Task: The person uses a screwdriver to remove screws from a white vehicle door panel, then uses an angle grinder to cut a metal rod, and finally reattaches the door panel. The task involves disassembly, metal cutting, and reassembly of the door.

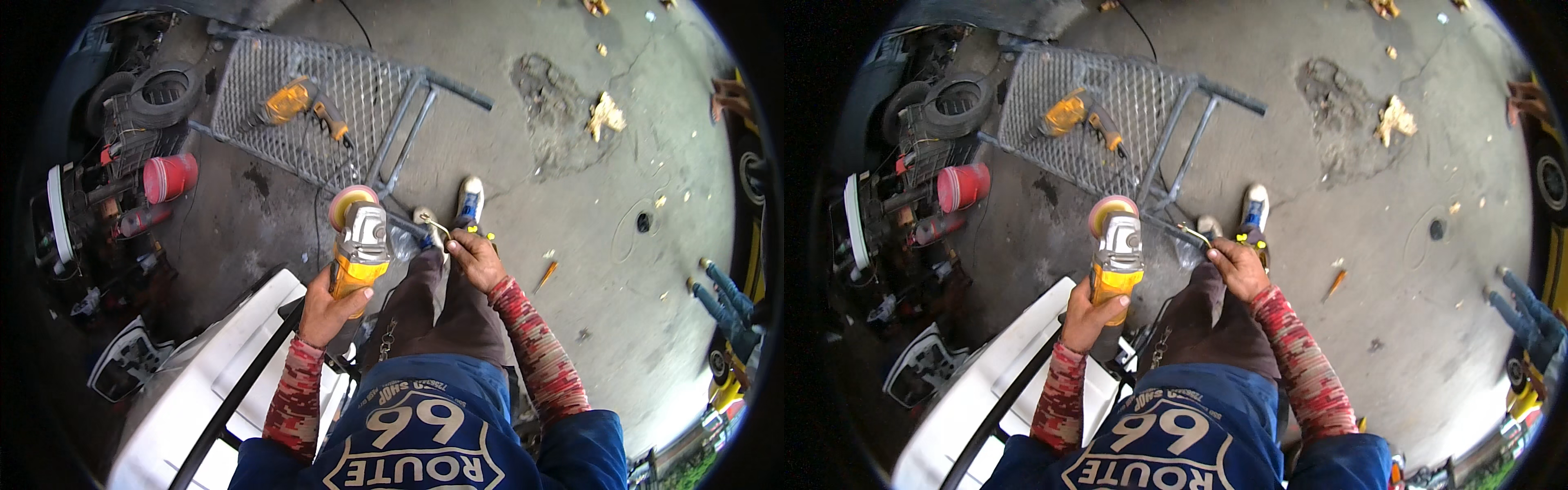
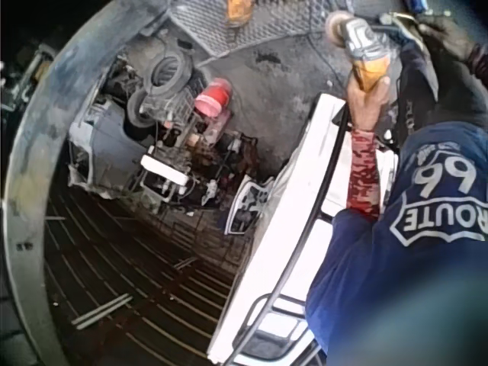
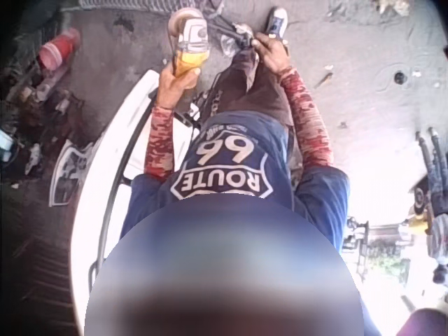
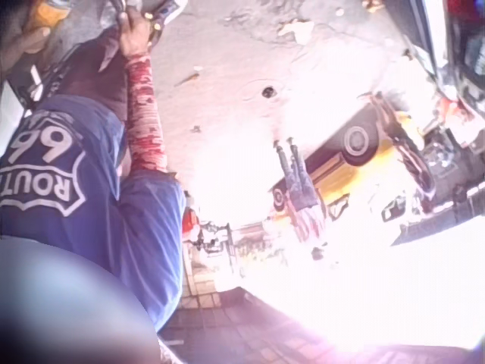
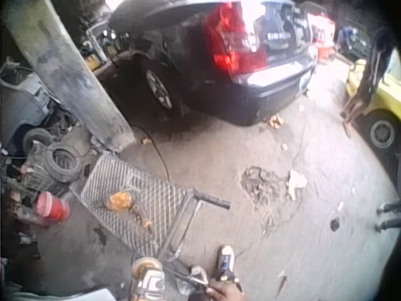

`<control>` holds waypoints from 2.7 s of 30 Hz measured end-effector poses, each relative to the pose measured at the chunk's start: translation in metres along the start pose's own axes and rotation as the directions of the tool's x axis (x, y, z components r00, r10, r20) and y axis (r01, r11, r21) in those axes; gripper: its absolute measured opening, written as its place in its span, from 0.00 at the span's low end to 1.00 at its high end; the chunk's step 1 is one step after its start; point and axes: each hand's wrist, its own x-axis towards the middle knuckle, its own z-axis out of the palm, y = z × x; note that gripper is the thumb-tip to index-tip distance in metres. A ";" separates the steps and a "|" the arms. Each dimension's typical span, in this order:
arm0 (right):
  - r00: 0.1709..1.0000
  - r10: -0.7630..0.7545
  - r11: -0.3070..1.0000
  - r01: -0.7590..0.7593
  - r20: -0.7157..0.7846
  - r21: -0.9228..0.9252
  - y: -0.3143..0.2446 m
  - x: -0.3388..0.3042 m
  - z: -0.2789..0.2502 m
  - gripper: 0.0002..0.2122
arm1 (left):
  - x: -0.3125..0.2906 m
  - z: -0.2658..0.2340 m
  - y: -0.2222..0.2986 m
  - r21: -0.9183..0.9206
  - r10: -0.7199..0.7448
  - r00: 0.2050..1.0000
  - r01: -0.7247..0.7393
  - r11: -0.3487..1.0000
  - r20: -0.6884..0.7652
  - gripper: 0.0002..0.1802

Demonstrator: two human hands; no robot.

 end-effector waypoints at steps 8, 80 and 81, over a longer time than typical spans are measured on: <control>0.986 -0.027 0.999 0.030 -0.162 0.013 -0.153 -0.054 -0.043 0.10 | -0.083 -0.030 0.066 -0.013 0.255 0.961 -0.258 0.966 -0.109 0.45; 0.547 -0.742 0.391 0.822 0.387 -0.413 -0.373 -0.032 -0.091 0.06 | -0.201 0.000 0.129 -0.067 0.599 0.715 -0.660 0.748 -0.361 0.35; 0.538 -0.749 0.374 0.825 0.387 -0.423 -0.373 -0.032 -0.090 0.05 | -0.202 -0.001 0.128 -0.083 0.592 0.724 -0.655 0.751 -0.355 0.36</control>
